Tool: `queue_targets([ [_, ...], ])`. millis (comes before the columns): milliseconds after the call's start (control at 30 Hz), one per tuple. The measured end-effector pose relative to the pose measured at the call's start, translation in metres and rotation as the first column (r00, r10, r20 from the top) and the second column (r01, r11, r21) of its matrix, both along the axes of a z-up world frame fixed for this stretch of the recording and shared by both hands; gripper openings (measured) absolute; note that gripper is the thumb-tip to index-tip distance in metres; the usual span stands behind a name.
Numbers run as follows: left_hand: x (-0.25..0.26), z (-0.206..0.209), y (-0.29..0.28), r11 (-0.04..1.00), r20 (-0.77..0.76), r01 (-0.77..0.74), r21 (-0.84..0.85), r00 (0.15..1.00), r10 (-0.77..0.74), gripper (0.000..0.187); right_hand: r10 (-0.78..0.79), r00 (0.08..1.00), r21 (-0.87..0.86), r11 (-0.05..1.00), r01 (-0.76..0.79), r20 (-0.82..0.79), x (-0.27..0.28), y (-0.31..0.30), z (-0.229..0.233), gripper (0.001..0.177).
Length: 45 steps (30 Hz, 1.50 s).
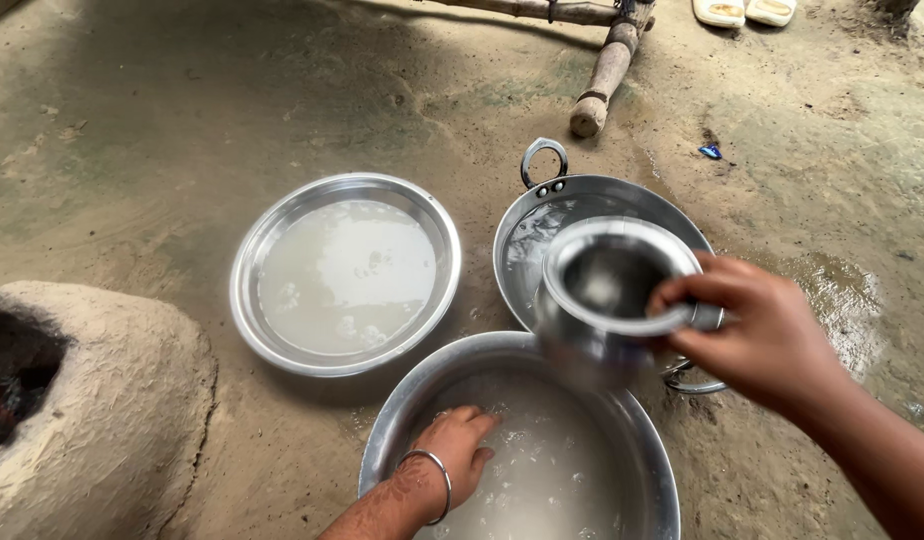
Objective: The person drains water from a pot of rice, collects fresh water from a bucket using a smaller metal vessel, and continues washing the rice by hand before draining it again.
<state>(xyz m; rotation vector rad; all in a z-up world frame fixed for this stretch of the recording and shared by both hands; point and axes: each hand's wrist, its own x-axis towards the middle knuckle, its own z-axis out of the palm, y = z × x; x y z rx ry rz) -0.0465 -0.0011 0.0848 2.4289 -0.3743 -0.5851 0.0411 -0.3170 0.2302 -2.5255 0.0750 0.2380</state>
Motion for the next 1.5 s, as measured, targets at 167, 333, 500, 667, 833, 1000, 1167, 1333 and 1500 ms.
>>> queue_targets([
  [167, -0.002, -0.016, 0.004, 1.000, 0.069, 0.017, -0.007, 0.998, -0.016, 0.045, 0.068, 0.966, -0.189, 0.982, -0.021, 0.248, 0.058, 0.018, -0.052, 0.030],
  [333, -0.001, -0.016, 0.006, 1.000, 0.079, -0.002, -0.003, 0.997, 0.002, 0.049, 0.016, 0.953, -0.252, 0.966, 0.064, 0.303, 0.086, 0.020, -0.096, 0.026],
  [500, 0.006, -0.001, -0.005, 0.984, -0.014, 0.010, 0.178, 1.000, -0.008, 0.066, 0.060, 0.963, -0.266, 0.964, 0.012, 0.261, 0.083, 0.021, -0.111, 0.025],
  [667, 0.013, 0.001, -0.011, 0.983, -0.087, -0.030, 0.179, 0.995, 0.046, 0.068, 0.154, 0.679, -0.131, 0.988, -0.085, 0.718, 0.026, 0.048, -0.096, 0.036],
  [833, 0.024, -0.024, -0.021, 0.980, -0.103, -0.171, 0.099, 0.978, 0.181, 0.052, 0.198, 0.928, 0.276, 0.917, -0.289, 0.316, -0.060, 0.104, -0.155, 0.029],
  [1000, 0.015, -0.051, -0.025, 0.950, -0.046, -0.234, 0.205, 0.967, 0.249, 0.031, 0.035, 0.990, 0.020, 0.999, -0.033, -0.136, -0.061, 0.111, -0.235, 0.037],
  [1167, -0.009, -0.070, -0.026, 0.903, -0.063, -0.351, 0.248, 0.924, 0.376, 0.032, -0.188, 0.894, 0.034, 0.975, 0.221, -0.407, -0.076, 0.114, -0.253, 0.037],
  [1333, -0.016, -0.080, -0.035, 0.813, -0.088, -0.516, 0.271, 0.828, 0.555, 0.033, -0.294, 0.801, 0.331, 0.795, 0.507, -0.521, -0.107, 0.109, -0.281, 0.032],
  [1500, -0.028, -0.122, -0.032, 0.572, -0.321, -0.803, 0.164, 0.505, 0.801, 0.038, -0.347, 0.669, 0.479, 0.493, 0.726, -0.657, -0.127, 0.111, -0.285, 0.032],
])
